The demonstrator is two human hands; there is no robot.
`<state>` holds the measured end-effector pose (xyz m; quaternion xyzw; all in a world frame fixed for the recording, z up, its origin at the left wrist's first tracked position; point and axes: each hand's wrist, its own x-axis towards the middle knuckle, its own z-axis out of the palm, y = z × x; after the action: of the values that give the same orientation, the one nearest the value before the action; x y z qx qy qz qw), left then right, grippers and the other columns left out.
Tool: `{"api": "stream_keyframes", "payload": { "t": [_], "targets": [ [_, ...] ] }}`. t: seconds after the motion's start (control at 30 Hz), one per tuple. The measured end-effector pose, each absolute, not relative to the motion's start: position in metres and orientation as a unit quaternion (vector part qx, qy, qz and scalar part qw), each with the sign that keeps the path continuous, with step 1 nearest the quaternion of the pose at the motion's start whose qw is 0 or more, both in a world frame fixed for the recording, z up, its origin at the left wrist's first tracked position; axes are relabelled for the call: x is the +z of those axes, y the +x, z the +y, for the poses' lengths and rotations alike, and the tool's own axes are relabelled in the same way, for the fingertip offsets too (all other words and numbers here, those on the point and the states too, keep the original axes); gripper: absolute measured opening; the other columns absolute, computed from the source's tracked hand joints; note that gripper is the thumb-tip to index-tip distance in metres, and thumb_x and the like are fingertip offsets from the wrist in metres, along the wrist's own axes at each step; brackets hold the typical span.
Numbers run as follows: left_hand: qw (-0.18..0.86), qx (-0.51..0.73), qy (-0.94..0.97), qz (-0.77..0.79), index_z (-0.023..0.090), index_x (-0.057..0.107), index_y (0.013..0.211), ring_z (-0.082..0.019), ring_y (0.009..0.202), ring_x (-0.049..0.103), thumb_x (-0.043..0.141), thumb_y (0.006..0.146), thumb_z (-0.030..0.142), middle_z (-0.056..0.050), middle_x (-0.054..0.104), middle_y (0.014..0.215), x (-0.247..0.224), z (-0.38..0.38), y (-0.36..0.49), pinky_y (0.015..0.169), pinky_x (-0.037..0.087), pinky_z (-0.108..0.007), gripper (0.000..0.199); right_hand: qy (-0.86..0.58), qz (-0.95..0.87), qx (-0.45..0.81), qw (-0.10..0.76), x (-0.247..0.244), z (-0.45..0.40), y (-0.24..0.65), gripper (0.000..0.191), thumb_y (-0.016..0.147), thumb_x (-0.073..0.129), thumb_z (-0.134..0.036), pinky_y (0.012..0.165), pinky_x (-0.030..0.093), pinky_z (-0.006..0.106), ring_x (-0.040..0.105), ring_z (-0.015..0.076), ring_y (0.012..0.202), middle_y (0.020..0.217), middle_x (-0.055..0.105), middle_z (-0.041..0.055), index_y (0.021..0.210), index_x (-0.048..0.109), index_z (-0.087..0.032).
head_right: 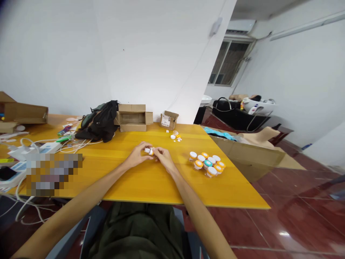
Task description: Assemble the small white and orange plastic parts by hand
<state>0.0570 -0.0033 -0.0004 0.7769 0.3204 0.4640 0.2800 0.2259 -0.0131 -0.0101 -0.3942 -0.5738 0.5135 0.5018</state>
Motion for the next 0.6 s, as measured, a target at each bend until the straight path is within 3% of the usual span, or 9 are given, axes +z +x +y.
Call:
{"api": "stream_keyframes", "payload": {
  "t": [0.07, 0.23, 0.6],
  "targets": [
    [0.289, 0.467, 0.763, 0.34, 0.019, 0.066, 0.102, -0.019, 0.09, 0.06, 0.08, 0.068, 0.025, -0.004, 0.065, 0.098, -0.0018, -0.0022, 0.0579, 0.083, 0.048, -0.032, 0.038, -0.395, -0.557, 0.512, 0.521, -0.0092, -0.0137, 0.2252, 0.05, 0.057, 0.076, -0.068, 0.051, 0.044, 0.025, 0.057, 0.0142, 0.06, 0.068, 0.067, 0.0, 0.073, 0.069, -0.022],
    [0.298, 0.463, 0.764, 0.337, 0.018, 0.069, 0.087, -0.017, 0.082, 0.058, 0.071, 0.078, 0.032, -0.003, 0.064, 0.085, 0.0001, -0.0036, 0.0558, 0.077, 0.048, -0.029, 0.017, -0.4, -0.551, 0.51, 0.527, -0.0105, -0.0137, 0.2255, 0.047, 0.055, 0.08, -0.062, 0.054, 0.046, 0.024, 0.06, 0.0151, 0.068, 0.076, 0.069, 0.0007, 0.076, 0.069, -0.021],
    [0.279, 0.459, 0.8, 0.269, 0.018, 0.071, 0.091, -0.021, 0.091, 0.058, 0.071, 0.077, 0.027, -0.006, 0.066, 0.092, 0.0038, -0.0055, 0.0512, 0.086, 0.044, -0.036, 0.016, -0.397, -0.622, 0.497, 0.457, -0.0182, -0.0078, 0.231, 0.055, 0.067, 0.065, -0.073, 0.053, 0.045, 0.025, 0.057, 0.0131, 0.054, 0.059, 0.065, 0.0021, 0.067, 0.069, -0.018]
  ]
}}
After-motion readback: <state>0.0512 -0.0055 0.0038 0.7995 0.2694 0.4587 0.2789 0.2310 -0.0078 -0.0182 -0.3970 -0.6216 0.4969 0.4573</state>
